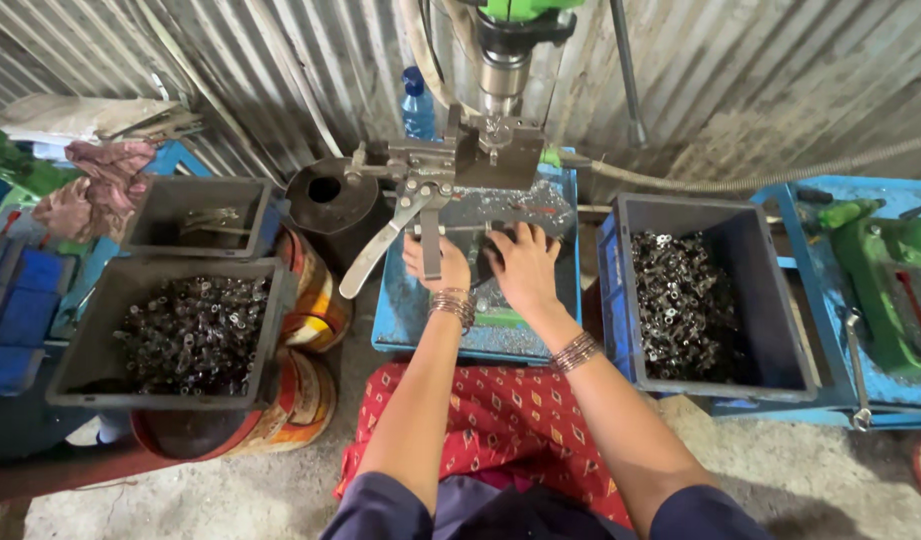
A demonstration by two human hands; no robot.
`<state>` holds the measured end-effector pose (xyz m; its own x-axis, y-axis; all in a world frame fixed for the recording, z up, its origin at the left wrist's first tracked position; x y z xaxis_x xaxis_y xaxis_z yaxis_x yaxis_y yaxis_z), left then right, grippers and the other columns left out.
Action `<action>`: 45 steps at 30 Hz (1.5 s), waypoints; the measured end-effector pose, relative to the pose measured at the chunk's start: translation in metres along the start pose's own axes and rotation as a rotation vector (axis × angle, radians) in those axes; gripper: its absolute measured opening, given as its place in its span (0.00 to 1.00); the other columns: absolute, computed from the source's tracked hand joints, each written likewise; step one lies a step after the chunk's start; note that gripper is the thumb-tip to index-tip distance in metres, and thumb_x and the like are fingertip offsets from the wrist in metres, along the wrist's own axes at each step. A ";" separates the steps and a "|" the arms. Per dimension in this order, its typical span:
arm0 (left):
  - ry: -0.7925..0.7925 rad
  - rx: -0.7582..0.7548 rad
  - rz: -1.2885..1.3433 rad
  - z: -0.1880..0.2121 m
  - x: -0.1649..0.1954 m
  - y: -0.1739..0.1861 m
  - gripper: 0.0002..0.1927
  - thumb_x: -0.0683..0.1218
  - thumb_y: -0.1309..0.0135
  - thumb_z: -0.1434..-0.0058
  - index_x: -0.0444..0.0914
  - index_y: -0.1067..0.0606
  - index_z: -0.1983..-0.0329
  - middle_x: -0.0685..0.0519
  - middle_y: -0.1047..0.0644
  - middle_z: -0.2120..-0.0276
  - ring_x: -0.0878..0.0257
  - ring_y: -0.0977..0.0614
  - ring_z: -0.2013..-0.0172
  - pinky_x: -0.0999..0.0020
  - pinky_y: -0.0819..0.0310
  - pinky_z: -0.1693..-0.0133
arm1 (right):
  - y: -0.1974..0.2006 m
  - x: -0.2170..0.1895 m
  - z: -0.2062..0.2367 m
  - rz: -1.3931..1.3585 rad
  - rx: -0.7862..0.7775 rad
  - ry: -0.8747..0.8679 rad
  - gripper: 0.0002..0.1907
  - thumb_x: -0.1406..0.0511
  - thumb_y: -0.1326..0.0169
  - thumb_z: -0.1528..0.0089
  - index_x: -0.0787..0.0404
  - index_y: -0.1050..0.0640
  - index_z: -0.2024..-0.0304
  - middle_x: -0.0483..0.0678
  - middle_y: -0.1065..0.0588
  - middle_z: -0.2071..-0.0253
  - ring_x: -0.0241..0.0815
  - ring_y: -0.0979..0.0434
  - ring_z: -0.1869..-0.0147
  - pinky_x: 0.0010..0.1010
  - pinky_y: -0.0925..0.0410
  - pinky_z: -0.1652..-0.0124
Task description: The person operates a drill press to machine small metal parts. They repeatedly place parts under the drill, lower the spindle to drill, then remove and transfer the finished parts into a bin. The process is repeated continuously throughout the clip.
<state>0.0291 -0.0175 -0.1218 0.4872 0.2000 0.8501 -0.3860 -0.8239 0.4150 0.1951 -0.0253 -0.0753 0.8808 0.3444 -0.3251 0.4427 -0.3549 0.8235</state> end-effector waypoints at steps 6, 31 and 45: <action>0.111 -0.120 0.077 -0.012 -0.009 -0.022 0.25 0.43 0.48 0.37 0.28 0.37 0.40 0.31 0.30 0.47 0.35 0.29 0.47 0.44 0.35 0.45 | -0.024 -0.004 -0.024 0.122 -0.115 0.049 0.13 0.61 0.42 0.38 0.60 0.22 0.53 0.53 0.28 0.48 0.57 0.32 0.41 0.55 0.41 0.45; 0.150 -0.188 0.239 -0.018 -0.014 -0.036 0.26 0.38 0.51 0.40 0.26 0.39 0.40 0.29 0.34 0.46 0.33 0.27 0.48 0.46 0.30 0.48 | -0.030 0.027 -0.067 0.169 -0.173 -0.138 0.25 0.51 0.50 0.34 0.54 0.26 0.39 0.50 0.34 0.32 0.54 0.41 0.26 0.73 0.52 0.35; 0.141 -0.178 0.177 -0.012 -0.011 -0.043 0.20 0.41 0.52 0.36 0.26 0.38 0.44 0.28 0.33 0.48 0.32 0.27 0.50 0.43 0.31 0.50 | 0.000 0.092 -0.011 0.111 -0.121 -0.139 0.27 0.48 0.53 0.33 0.46 0.30 0.33 0.55 0.48 0.23 0.62 0.55 0.21 0.79 0.55 0.38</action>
<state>0.0307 0.0219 -0.1446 0.2908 0.1435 0.9460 -0.5930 -0.7489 0.2959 0.2740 0.0155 -0.1002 0.9414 0.1825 -0.2838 0.3259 -0.2737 0.9049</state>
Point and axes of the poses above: each hand's wrist, its own z-axis away from the middle knuckle, its own y-axis out of the back of the hand, x = y × z, the point moved 8 cm from there along -z, towards the middle knuckle
